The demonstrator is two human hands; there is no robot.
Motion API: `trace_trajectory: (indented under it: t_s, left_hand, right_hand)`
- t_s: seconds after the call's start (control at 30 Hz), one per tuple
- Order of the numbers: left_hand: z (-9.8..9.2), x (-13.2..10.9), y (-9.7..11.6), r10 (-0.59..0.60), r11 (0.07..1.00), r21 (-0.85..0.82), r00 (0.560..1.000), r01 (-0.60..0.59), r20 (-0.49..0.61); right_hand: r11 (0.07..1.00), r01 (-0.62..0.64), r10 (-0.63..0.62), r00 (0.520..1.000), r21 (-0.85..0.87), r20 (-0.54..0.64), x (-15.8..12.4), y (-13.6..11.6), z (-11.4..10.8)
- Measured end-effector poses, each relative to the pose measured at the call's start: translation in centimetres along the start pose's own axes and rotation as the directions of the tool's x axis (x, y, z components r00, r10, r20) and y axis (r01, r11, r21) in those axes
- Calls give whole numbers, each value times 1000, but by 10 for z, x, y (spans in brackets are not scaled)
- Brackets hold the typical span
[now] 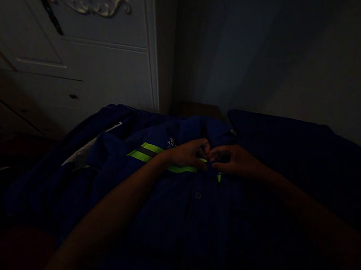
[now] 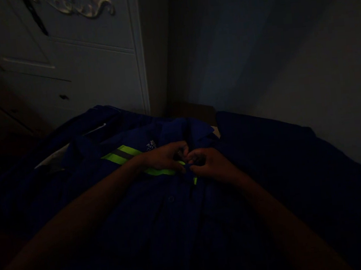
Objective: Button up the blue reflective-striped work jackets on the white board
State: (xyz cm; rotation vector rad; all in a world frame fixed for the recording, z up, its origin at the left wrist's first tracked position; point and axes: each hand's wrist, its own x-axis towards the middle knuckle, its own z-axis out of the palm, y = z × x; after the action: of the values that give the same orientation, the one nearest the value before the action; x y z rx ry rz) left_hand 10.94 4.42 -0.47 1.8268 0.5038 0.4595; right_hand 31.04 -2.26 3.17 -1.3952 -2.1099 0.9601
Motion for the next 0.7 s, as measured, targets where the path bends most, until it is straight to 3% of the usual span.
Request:
trace_trajectory:
  t_s: [0.17, 0.33, 0.7]
  left_hand:
    - [0, -1, 0, -69, 993, -92, 998, 67, -11]
    - [-2, 0, 0, -113, 986, -119, 993, 114, 17]
    - [-5, 1, -5, -121, 949, -290, 992, 122, 24]
  right_hand:
    - [1000, -12, 10, 994, -19, -107, 1, 0, 3]
    - [997, -69, 64, 993, -45, -96, 4, 0, 8]
    - [1000, -25, 24, 995, -7, -96, 7, -2, 3]
